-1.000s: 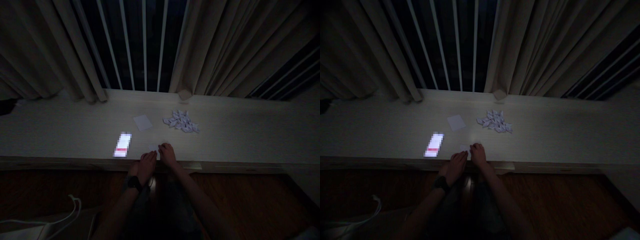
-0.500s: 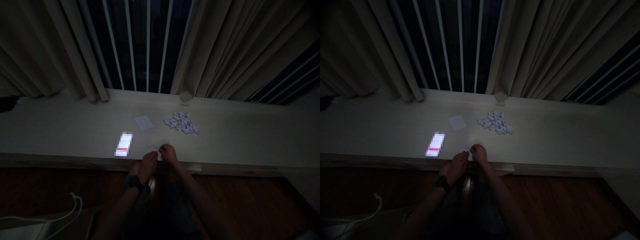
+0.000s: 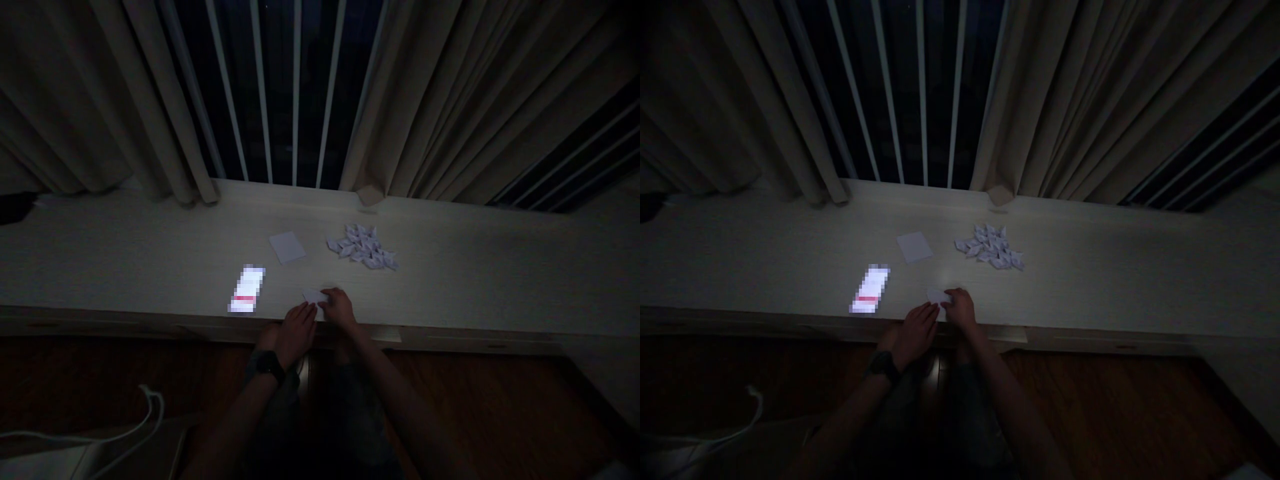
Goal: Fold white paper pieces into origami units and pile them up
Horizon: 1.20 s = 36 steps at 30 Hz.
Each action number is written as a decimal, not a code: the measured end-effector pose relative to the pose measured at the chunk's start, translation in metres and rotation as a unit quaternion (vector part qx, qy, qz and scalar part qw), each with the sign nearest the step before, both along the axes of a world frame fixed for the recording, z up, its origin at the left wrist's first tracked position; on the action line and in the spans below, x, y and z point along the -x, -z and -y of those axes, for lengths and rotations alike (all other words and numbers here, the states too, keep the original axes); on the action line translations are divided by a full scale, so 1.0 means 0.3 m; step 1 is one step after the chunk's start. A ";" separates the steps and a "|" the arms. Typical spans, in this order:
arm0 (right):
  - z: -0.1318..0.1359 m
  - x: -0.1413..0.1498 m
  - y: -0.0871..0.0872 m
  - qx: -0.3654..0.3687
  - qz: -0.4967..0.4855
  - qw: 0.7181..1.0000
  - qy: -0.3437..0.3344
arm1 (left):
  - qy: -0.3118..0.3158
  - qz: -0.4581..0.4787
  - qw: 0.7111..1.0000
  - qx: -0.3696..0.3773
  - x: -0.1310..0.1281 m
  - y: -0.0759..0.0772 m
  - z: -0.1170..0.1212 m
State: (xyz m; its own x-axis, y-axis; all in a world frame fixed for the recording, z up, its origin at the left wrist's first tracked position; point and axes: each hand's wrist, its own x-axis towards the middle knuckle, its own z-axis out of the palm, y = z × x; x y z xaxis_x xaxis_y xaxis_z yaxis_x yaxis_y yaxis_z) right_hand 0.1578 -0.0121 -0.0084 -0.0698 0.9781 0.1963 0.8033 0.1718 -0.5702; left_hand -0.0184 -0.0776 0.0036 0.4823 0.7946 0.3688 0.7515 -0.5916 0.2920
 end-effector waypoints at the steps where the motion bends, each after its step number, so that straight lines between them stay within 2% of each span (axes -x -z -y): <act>1: 0.000 0.001 0.007 -0.004 -0.006 1.000 0.007 | 0.000 -0.004 1.000 0.000 -0.001 -0.004 0.002; 9: 0.011 0.032 0.017 -0.022 -0.007 0.996 0.084 | -0.007 -0.044 0.999 0.003 0.000 -0.020 0.005; 17: -0.027 0.052 -0.046 0.054 0.038 0.995 0.069 | -0.007 -0.039 0.999 0.001 0.001 -0.017 0.006; 22: -0.035 0.059 -0.065 0.052 0.056 0.994 0.081 | -0.007 -0.026 1.000 0.002 -0.002 -0.017 0.007; 26: -0.034 0.065 -0.060 0.060 0.065 0.992 0.095 | -0.016 -0.014 1.000 0.008 -0.006 -0.021 0.005; 30: -0.026 0.073 -0.040 0.022 0.080 0.992 0.097 | -0.016 -0.019 1.000 0.012 -0.004 -0.019 0.007; 36: -0.008 0.070 -0.003 -0.009 0.030 0.994 0.103 | -0.028 -0.007 0.999 0.018 -0.006 -0.009 -0.016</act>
State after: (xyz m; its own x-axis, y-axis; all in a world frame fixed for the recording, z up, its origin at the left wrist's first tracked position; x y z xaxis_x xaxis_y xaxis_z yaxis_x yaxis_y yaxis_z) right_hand 0.1369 -0.0096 -0.0076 0.1204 0.9689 0.2161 0.8549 0.0094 -0.5187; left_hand -0.0167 -0.0727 0.0065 0.4416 0.8331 0.3331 0.7874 -0.5379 0.3013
